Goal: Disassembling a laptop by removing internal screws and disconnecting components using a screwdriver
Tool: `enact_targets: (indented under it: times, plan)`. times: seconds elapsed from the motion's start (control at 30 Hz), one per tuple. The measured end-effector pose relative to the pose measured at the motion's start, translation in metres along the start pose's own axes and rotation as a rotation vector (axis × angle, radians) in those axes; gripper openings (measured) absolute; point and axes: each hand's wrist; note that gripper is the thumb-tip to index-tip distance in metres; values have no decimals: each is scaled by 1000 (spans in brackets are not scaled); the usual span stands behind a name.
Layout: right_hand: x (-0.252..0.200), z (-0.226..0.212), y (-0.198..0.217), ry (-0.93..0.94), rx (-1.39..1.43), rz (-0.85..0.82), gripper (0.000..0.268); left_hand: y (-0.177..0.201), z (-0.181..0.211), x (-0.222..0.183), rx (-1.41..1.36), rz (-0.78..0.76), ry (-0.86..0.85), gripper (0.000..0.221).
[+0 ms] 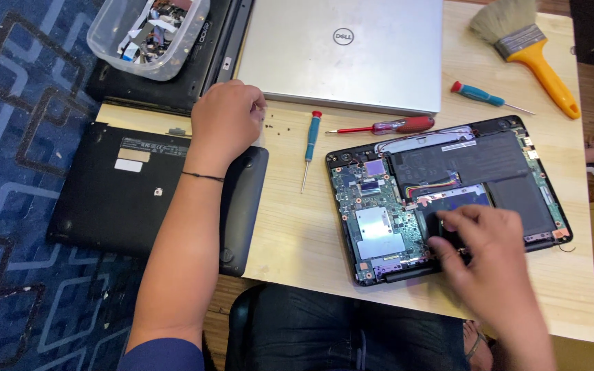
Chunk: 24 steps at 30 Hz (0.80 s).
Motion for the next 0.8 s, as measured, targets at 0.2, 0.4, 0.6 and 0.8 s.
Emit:
enact_targets:
  times: [0.2, 0.4, 0.6, 0.8]
  plan:
    - [-17, -44, -19, -160, -38, 133, 46, 21, 51, -17, -430, -277, -344, 38]
    - [-12, -51, -21, -310, 165, 170, 36, -13, 79, -31, -201, -385, -560, 80]
    - [-6, -57, -11, -496, 571, 154, 35, -13, 78, -29, -254, -401, -558, 80]
    - [4, -58, -8, -462, 985, 266, 30, -15, 73, -26, -404, -475, -508, 61]
Point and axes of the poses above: each hand's wrist, its own x-axis towards the middle knuckle, its own y-axis out of the back of the hand, z = x × y, and after that the axes turned 2 degrees about -x, right-handed
